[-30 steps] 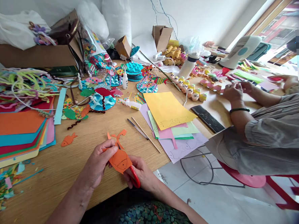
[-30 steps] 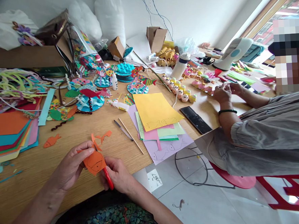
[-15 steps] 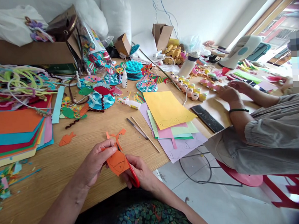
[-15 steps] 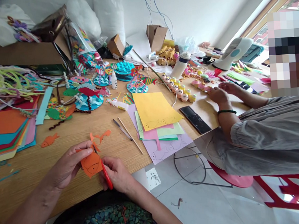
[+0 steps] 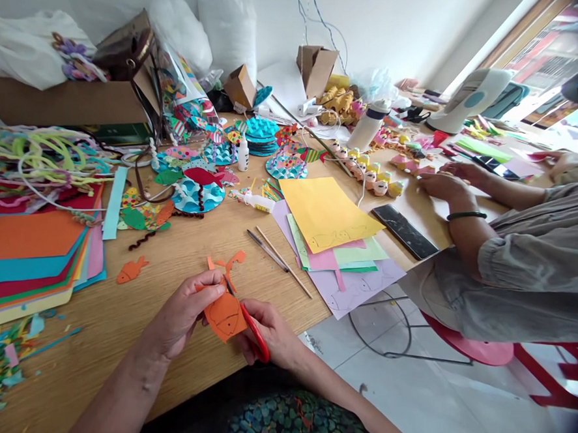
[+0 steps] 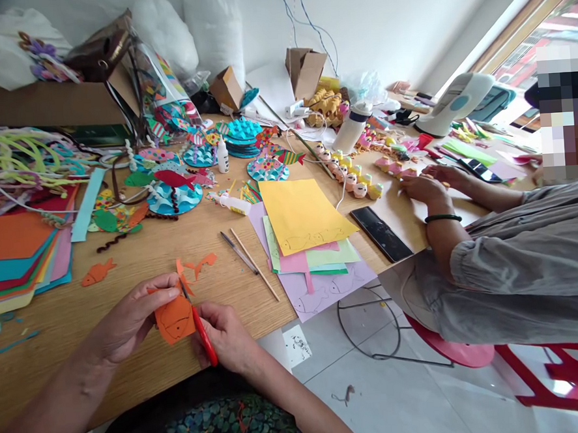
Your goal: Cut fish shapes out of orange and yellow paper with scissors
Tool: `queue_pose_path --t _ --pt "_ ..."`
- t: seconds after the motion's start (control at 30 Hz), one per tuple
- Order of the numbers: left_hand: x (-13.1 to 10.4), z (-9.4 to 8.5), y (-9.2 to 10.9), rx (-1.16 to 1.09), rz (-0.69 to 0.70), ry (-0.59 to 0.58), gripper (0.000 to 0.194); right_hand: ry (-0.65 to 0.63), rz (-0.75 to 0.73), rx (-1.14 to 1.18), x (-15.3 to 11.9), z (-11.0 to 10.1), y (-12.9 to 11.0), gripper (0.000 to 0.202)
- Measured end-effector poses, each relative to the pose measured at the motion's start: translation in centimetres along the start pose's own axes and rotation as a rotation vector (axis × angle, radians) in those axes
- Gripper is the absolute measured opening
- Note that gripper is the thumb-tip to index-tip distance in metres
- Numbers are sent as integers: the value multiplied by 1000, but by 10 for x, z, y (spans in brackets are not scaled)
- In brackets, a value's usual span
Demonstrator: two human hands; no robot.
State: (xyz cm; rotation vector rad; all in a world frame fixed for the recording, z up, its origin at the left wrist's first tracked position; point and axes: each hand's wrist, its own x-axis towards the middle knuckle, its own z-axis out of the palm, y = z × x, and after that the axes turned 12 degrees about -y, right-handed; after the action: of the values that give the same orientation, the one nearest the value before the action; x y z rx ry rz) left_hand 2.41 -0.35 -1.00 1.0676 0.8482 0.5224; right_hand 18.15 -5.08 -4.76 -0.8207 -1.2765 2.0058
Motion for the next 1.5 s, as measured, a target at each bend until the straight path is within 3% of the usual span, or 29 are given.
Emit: queue_pose_path --t 0.53,0.73,0.87,1.13,1.23,1.37,1.5 --pt "7 -17 3 2 -22 79 27 -3 26 15 22 -4 -3 51" --pt "2 -19 13 153 47 90 23 115 -60 -8 24 -20 -21 41" --pt "1 -17 19 318 49 60 20 164 -158 -179 28 -27 -48 37" --pt "0 -19 22 361 105 -53 13 -24 -117 -673 42 -21 -78 12" --pt "-7 -18 21 282 149 19 15 9 -150 -544 44 -16 -77 14" --pt "-17 -10 9 67 224 125 27 185 -240 -215 46 -6 -73 23" --pt "-19 -8 -5 4 288 250 16 258 -318 -56 49 5 -66 25"
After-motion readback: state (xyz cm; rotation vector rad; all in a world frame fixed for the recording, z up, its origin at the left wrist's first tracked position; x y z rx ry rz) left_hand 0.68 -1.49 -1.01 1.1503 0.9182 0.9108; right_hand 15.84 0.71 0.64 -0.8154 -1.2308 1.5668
